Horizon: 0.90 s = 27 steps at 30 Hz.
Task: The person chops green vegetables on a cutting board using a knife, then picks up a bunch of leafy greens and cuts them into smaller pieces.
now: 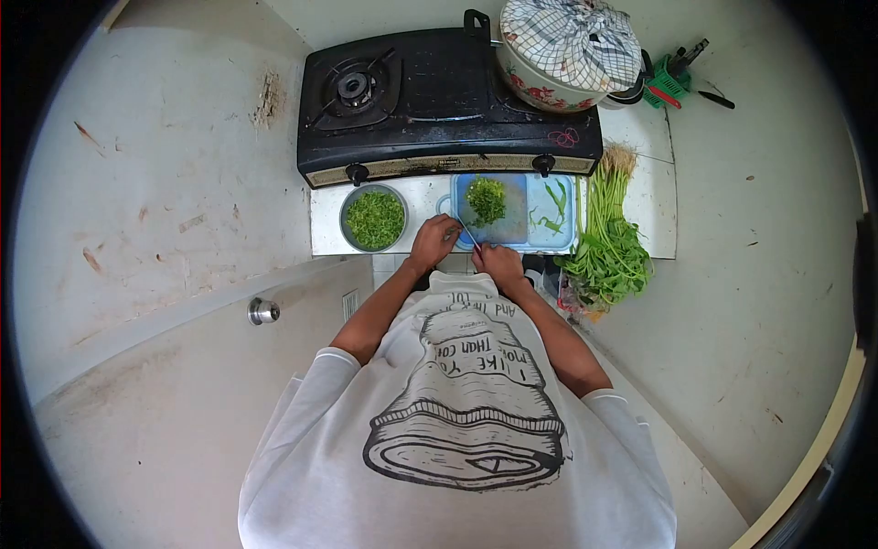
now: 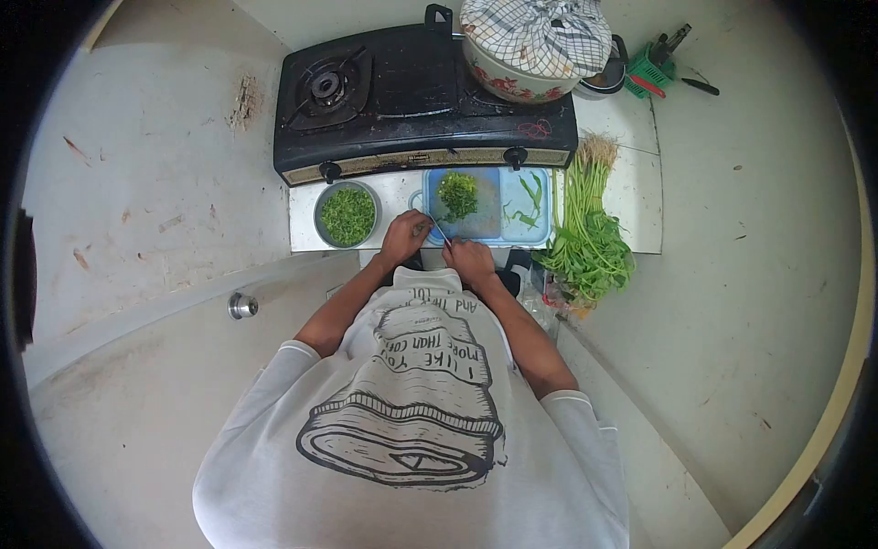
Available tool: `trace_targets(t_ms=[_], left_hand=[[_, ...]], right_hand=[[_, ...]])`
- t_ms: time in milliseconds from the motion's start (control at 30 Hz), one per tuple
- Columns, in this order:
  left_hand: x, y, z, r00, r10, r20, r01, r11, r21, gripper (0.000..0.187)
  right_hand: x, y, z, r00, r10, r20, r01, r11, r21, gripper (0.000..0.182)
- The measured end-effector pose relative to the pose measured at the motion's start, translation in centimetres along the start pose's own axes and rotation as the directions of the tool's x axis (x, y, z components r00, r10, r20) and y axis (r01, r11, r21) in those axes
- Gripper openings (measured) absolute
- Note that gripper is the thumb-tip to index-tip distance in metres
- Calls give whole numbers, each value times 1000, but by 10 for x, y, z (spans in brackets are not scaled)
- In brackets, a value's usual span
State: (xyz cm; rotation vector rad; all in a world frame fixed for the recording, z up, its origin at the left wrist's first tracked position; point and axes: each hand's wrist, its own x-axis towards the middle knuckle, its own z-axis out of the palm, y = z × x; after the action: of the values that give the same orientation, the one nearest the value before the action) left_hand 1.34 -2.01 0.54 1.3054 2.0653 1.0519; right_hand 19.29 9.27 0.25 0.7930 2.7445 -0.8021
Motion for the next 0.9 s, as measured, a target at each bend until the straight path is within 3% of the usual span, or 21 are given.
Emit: trace_targets(t_ms=[233,433,900], left_hand=[[0,-7,6,999,-21,-27,21,1000,-5,10],[0,-7,11,995,-56,-77,57,998,2,9],[-2,9,9,990,-118,-74,120,993,17,11]], right_hand=[[9,-6,-1,999,25,22,-25,1000,-18,45],[2,8,7,998,36,-55,-36,999,-9,45],[12,3,0,999,-10,49,12,1000,-26,44]])
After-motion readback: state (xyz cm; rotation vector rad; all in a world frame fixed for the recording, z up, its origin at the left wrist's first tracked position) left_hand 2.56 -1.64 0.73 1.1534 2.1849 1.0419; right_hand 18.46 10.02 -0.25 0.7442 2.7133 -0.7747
